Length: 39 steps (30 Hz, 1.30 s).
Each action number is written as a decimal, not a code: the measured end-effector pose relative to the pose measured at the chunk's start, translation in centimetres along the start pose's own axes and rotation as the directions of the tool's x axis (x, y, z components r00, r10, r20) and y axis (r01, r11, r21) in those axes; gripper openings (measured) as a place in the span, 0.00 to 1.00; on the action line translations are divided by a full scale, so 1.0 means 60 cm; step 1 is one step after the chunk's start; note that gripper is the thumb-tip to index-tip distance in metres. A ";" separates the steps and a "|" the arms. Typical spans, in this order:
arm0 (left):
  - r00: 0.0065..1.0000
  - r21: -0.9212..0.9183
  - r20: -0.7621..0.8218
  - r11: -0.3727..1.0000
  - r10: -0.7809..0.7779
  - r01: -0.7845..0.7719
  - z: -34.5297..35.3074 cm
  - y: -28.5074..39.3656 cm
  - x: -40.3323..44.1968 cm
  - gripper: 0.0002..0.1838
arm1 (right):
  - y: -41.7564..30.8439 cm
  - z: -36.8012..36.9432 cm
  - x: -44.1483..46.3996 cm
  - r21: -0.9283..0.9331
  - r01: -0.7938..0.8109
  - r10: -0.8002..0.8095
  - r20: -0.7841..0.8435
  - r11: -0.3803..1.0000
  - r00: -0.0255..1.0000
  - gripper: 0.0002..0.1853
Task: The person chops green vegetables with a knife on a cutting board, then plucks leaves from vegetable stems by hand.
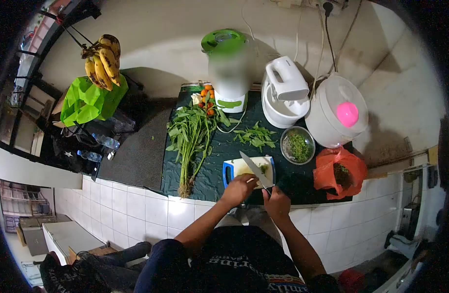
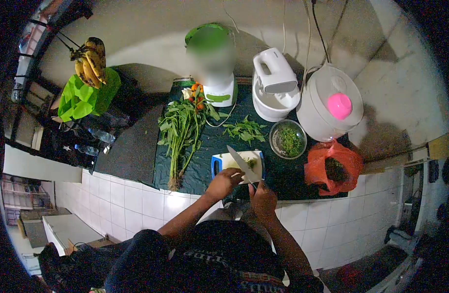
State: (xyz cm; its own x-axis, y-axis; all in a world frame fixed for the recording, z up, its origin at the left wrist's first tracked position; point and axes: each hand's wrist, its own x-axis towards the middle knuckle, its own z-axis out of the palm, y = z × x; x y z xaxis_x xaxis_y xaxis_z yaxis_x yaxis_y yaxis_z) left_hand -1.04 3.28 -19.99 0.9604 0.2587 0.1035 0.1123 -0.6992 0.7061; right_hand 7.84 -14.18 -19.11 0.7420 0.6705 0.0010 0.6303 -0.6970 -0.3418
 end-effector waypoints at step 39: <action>0.911 0.012 0.257 0.942 0.321 -0.335 0.066 -0.048 0.017 0.20 | 0.026 0.008 -0.046 -0.151 0.080 -0.055 0.161 0.985 0.985 0.22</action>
State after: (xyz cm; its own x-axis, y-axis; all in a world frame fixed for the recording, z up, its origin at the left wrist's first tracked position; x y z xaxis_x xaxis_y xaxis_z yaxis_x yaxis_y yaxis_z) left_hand 0.59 2.93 -24.70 0.9771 -0.1600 0.1405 -0.2129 -0.7536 0.6219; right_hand 6.66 -17.03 -20.08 0.6595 0.7402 -0.1310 0.7150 -0.6715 -0.1945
